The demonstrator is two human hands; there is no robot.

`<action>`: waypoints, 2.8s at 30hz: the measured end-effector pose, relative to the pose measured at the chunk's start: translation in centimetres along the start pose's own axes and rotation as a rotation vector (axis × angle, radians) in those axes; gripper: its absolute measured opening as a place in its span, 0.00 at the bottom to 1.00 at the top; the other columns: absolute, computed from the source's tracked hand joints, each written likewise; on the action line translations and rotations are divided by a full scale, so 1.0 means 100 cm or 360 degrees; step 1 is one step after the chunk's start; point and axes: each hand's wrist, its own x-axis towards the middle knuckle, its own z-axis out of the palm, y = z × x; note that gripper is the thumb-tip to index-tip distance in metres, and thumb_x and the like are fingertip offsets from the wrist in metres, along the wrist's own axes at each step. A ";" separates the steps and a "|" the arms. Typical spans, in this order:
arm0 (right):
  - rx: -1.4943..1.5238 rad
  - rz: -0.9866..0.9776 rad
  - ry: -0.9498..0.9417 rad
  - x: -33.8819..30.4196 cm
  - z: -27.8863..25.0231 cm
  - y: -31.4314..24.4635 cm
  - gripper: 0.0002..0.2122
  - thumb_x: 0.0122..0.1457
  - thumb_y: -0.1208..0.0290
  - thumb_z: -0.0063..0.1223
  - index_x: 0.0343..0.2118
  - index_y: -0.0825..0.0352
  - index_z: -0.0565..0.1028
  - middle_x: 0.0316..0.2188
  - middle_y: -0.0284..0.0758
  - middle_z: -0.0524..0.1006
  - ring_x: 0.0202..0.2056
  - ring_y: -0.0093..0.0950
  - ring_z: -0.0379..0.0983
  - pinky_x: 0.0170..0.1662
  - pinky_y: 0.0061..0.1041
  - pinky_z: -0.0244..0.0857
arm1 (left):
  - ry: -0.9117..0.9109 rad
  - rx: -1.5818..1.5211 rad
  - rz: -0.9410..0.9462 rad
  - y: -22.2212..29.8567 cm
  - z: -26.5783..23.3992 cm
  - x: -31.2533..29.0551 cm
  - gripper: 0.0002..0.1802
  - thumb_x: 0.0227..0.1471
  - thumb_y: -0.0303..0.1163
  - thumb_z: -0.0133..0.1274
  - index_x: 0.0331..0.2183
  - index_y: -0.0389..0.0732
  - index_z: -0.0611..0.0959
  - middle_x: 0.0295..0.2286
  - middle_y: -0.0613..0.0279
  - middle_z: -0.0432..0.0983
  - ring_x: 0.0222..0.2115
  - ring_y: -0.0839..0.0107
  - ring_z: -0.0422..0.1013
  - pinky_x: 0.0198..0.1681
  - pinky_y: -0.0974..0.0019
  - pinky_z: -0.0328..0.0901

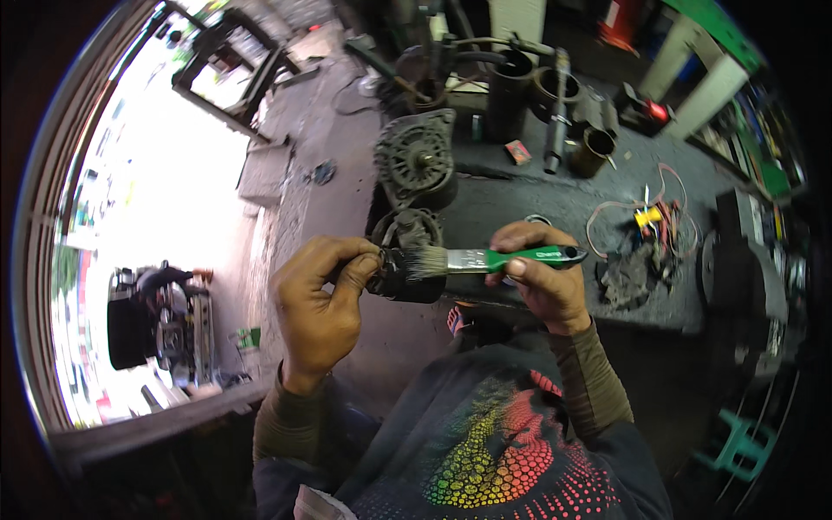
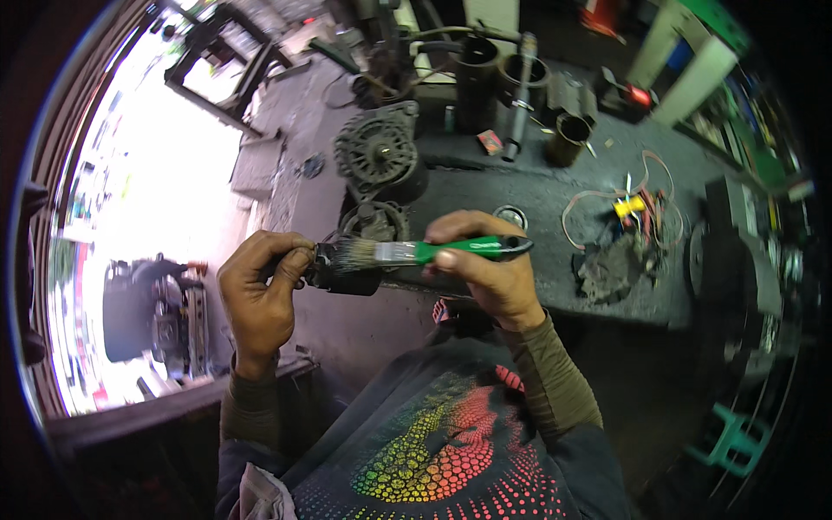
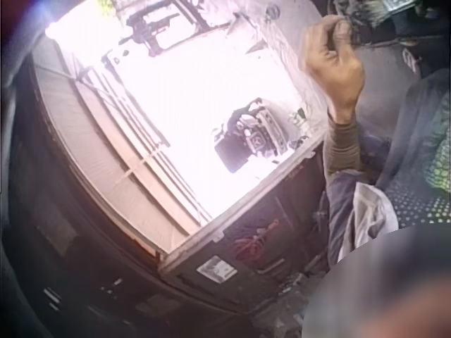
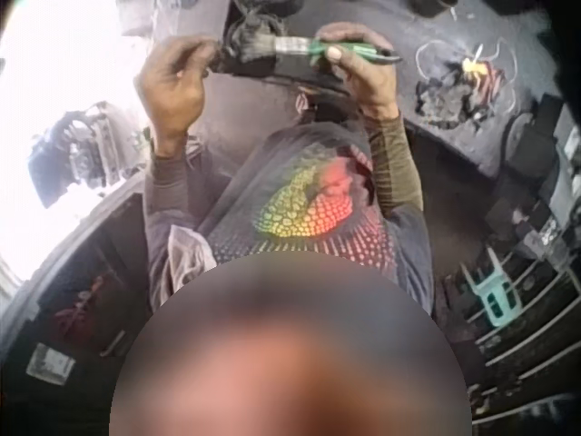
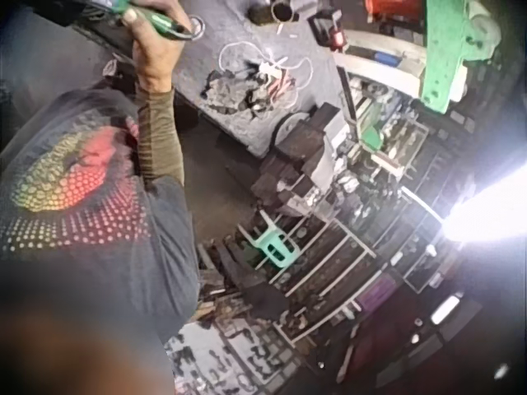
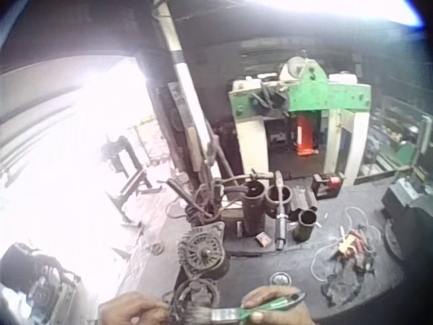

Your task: The person applies a dark lubricant to a cylindrical metal component using a small brush, then places the component on a workbench. They later retrieve a canister and walk toward a shelf.

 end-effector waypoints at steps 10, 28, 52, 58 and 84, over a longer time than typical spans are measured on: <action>0.0401 0.0691 -0.0669 -0.031 -0.007 0.049 0.12 0.56 0.73 0.64 0.38 0.74 0.77 0.40 0.46 0.76 0.32 0.37 0.80 0.36 0.34 0.81 | 0.0422 0.1588 -0.0330 0.113 -0.069 -0.134 0.04 0.52 0.26 0.62 0.29 0.38 0.83 0.25 0.52 0.76 0.28 0.51 0.74 0.32 0.53 0.66; 0.0942 0.1579 -0.1487 -0.296 0.256 0.104 0.14 0.60 0.76 0.64 0.47 0.76 0.79 0.48 0.46 0.78 0.38 0.38 0.83 0.44 0.38 0.79 | 0.1330 0.1536 -0.1966 0.308 -0.098 -0.499 0.10 0.56 0.29 0.61 0.28 0.32 0.83 0.22 0.50 0.80 0.22 0.63 0.76 0.27 0.60 0.65; -0.0420 0.2132 -0.2248 -0.641 0.381 0.404 0.11 0.62 0.71 0.64 0.43 0.70 0.77 0.36 0.36 0.79 0.33 0.30 0.78 0.38 0.31 0.74 | 0.2097 0.1810 -0.2866 0.372 -0.099 -1.082 0.09 0.55 0.34 0.63 0.32 0.38 0.83 0.23 0.46 0.78 0.25 0.43 0.75 0.28 0.47 0.67; -0.1144 0.1892 -0.2476 -0.718 0.441 0.518 0.11 0.63 0.68 0.62 0.43 0.69 0.79 0.34 0.35 0.81 0.31 0.30 0.80 0.34 0.31 0.76 | 0.2249 0.1789 -0.3288 0.336 -0.084 -1.240 0.08 0.54 0.32 0.59 0.34 0.37 0.80 0.30 0.45 0.80 0.28 0.42 0.77 0.31 0.43 0.70; -0.2487 0.1175 -0.1888 -0.765 0.511 0.510 0.13 0.62 0.73 0.58 0.47 0.74 0.80 0.41 0.41 0.82 0.33 0.30 0.80 0.32 0.26 0.78 | 0.2071 0.0639 -0.3942 -0.042 -0.045 -1.829 0.15 0.54 0.37 0.58 0.36 0.34 0.85 0.34 0.41 0.81 0.34 0.41 0.79 0.38 0.44 0.74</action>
